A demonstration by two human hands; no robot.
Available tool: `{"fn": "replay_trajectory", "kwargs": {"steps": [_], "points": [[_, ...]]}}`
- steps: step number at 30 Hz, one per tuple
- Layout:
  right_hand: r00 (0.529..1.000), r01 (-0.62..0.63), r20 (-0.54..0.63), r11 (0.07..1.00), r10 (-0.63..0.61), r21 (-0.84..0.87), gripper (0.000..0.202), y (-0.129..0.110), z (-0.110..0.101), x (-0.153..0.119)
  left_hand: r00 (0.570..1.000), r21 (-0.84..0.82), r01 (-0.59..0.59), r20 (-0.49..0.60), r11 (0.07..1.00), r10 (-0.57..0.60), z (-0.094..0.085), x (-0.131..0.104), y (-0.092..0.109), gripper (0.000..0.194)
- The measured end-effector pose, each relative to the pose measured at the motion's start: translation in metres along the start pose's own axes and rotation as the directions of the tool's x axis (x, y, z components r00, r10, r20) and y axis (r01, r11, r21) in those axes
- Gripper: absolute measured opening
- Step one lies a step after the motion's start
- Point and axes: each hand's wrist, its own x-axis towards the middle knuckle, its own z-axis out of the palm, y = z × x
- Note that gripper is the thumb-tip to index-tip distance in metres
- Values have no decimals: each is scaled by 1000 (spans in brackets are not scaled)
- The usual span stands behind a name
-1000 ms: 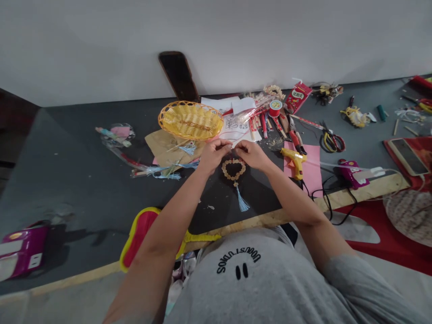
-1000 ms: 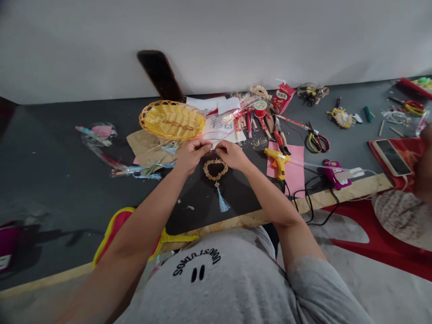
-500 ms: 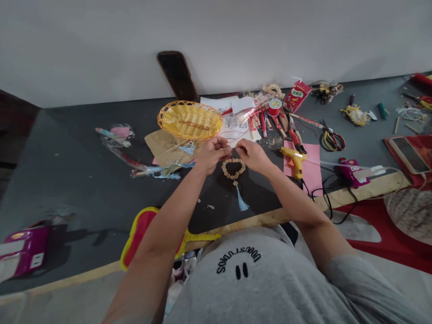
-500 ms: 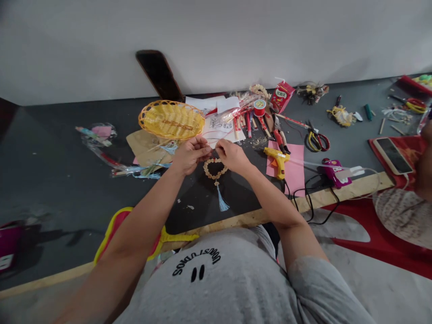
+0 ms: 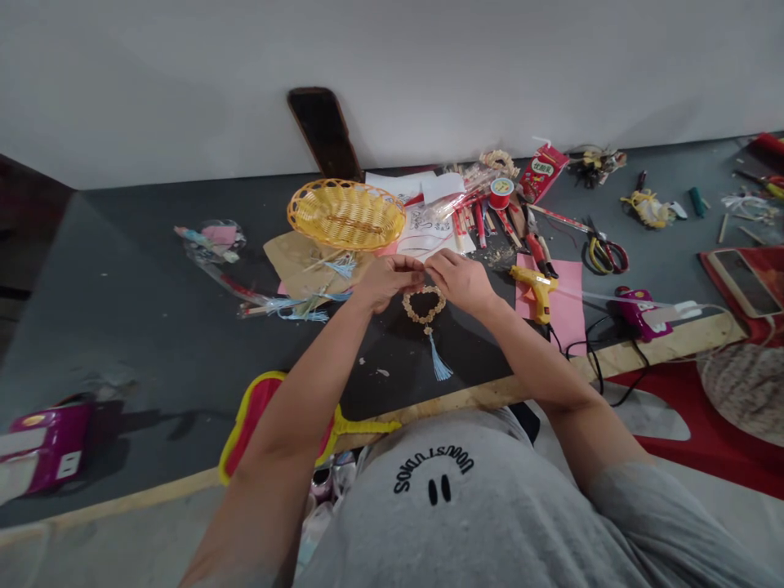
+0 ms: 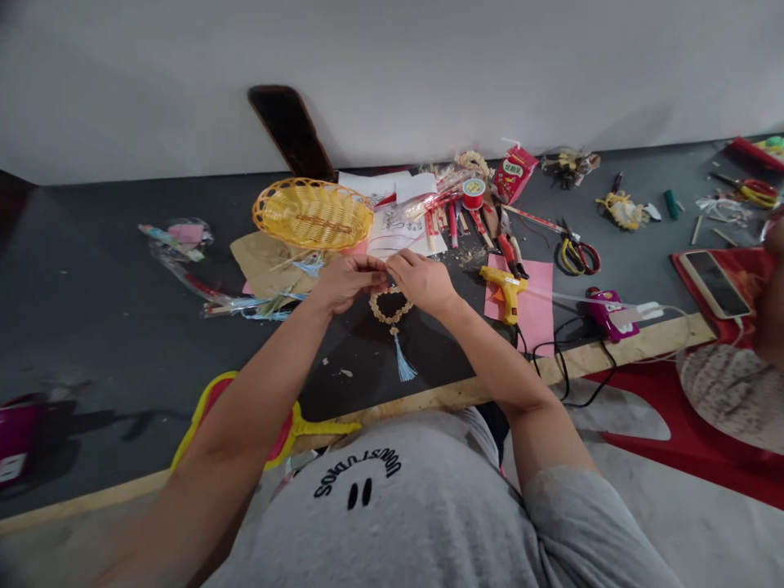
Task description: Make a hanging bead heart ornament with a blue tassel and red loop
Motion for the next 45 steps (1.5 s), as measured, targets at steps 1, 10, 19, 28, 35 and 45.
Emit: {"fn": "replay_trajectory", "kwargs": {"steps": [1,10,19,28,35,45], "points": [[1000,12,13,1000,-12,-12,26,0,-1,0,1000,8,-2,13,1000,2,0,1,0,45],[979,-160,-20,831,201,533,20,5,4,3,999,-7,-22,30,1000,23,-1,-1,1,45],[926,-355,258,401,276,844,6,-4,18,7,999,-39,-26,38,999,27,-3,-6,0,46],[948,-275,56,716,314,642,13,-10,14,2,996,-73,6,-86,997,-12,3,-6,2,35],[965,-145,-129,877,227,457,17,-13,19,-4,984,-159,39,-167,987,-66,8,-9,2,32],[984,-36,-143,909,104,414,43,-5,25,-11,991,-197,-5,-134,980,-22,5,-10,-2,28]]}}
